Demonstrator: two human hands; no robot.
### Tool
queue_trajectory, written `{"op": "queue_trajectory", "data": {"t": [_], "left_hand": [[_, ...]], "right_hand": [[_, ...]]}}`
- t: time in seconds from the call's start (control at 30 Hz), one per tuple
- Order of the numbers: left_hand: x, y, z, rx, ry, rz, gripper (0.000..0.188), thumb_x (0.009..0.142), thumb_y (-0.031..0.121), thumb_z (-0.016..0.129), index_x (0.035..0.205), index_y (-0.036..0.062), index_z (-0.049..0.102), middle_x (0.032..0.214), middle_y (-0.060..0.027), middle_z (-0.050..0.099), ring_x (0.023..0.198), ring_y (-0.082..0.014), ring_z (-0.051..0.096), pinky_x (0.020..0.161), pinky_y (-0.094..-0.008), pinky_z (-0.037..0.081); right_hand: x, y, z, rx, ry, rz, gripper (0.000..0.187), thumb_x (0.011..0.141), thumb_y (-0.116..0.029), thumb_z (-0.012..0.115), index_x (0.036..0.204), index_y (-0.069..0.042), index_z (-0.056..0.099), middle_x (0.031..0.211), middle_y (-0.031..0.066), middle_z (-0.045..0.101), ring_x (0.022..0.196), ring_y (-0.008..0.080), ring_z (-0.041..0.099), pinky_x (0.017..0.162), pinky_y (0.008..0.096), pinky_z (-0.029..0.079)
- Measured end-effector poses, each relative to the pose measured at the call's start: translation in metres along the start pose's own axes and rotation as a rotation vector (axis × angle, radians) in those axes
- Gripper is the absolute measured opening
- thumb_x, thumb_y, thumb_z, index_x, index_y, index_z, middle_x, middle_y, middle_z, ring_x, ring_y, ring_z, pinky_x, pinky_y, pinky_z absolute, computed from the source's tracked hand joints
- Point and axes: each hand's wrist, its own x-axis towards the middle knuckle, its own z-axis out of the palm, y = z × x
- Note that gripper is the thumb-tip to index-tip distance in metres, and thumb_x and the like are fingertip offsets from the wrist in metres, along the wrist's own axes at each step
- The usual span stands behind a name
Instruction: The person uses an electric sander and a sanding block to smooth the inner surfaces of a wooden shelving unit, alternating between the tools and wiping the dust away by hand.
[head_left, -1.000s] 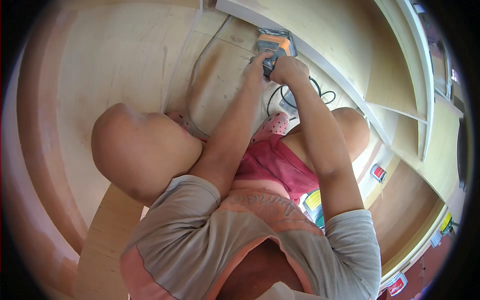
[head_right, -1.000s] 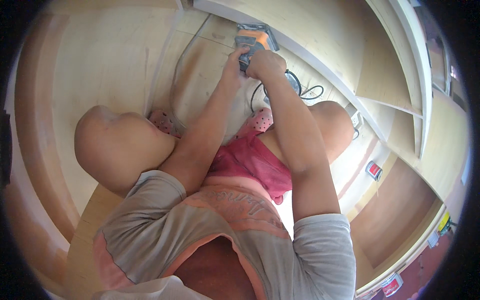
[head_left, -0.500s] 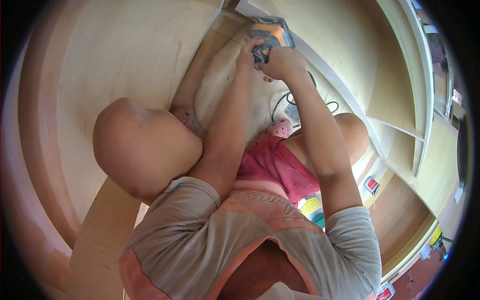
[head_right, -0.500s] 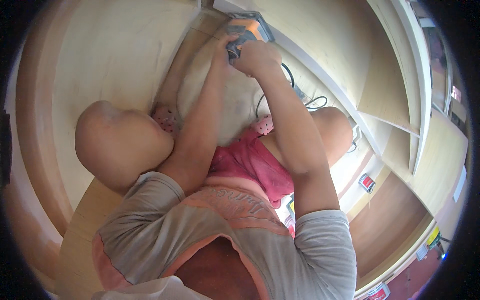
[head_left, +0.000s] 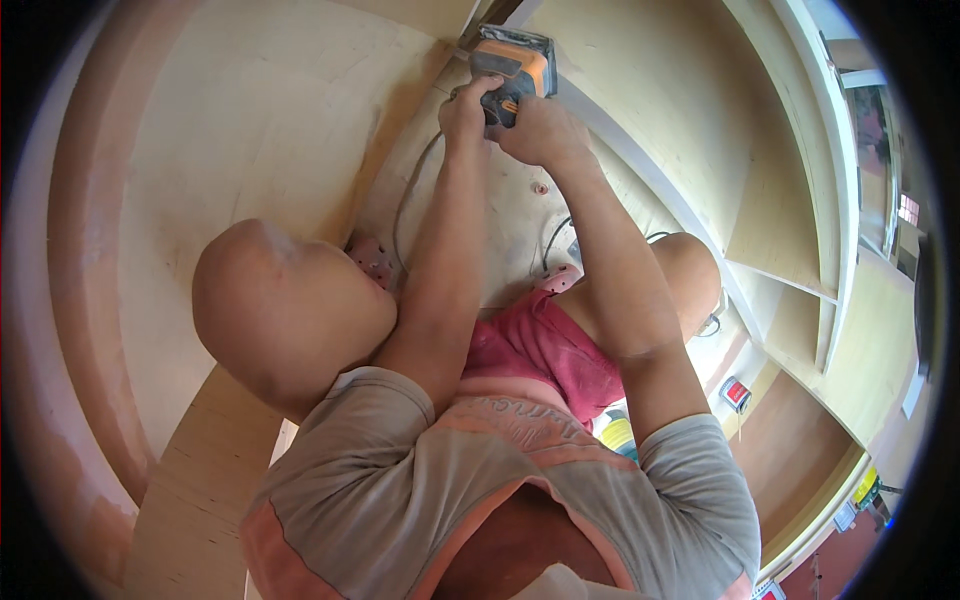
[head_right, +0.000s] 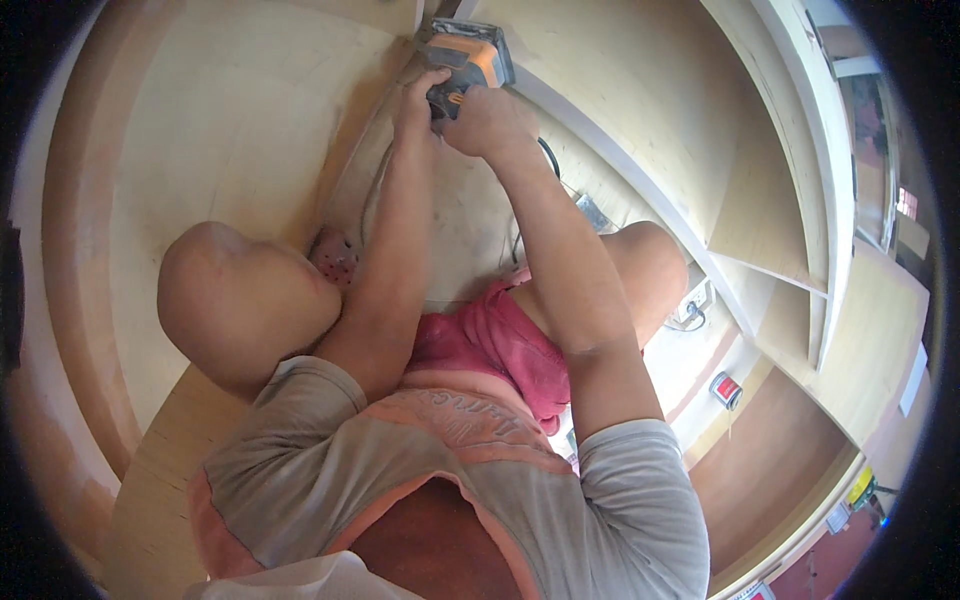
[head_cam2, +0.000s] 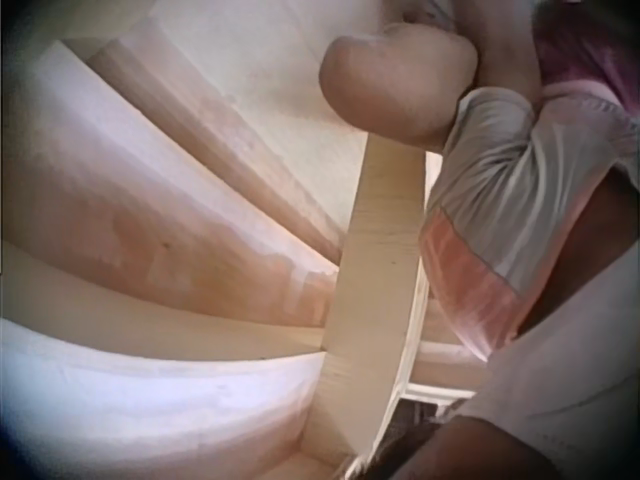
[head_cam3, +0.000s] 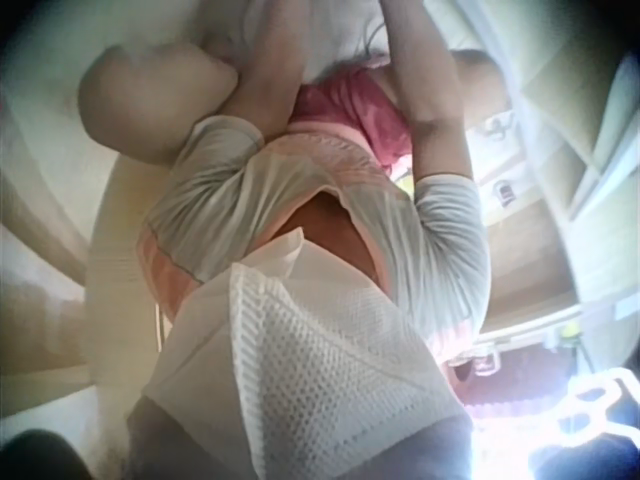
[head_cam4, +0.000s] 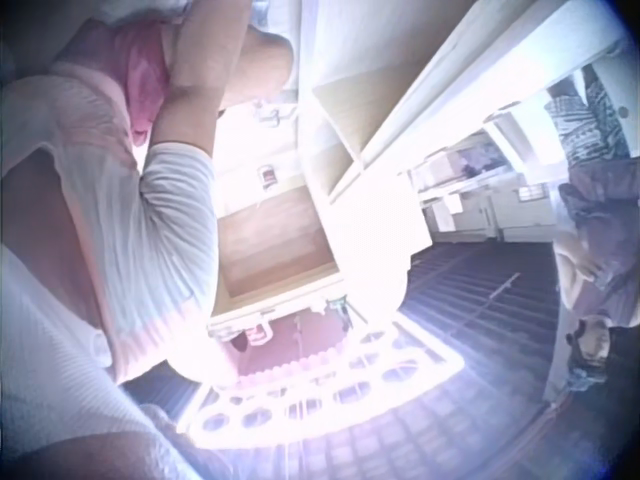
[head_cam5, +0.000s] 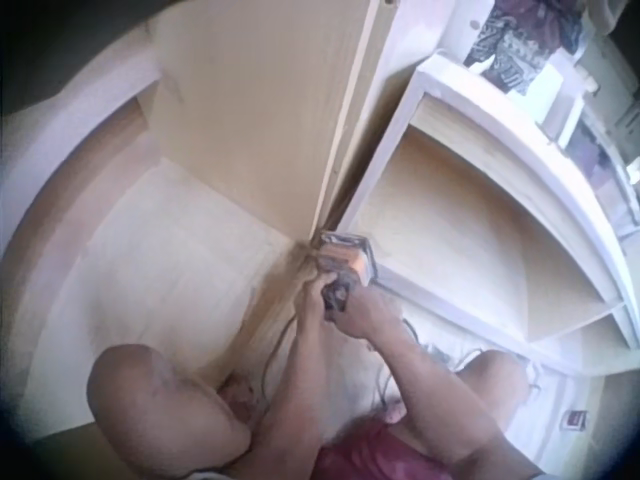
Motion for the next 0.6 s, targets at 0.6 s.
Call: {"op": "queue_trajectory", "data": {"t": [0.6], "left_hand": [[-0.029, 0.019, 0.017, 0.083, 0.010, 0.155, 0.030, 0.063, 0.010, 0.074, 0.087, -0.0044, 0.065, 0.083, -0.0095, 0.064, 0.067, -0.0198, 0.063, 0.060, -0.0320, 0.051]], "right_hand": [[-0.008, -0.001, -0.005, 0.055, 0.040, 0.023, 0.051, 0.074, -0.044, 0.066, 0.105, -0.004, 0.066, 0.105, 0.0159, 0.067, 0.101, 0.0296, 0.063, 0.085, 0.0390, 0.051]]}}
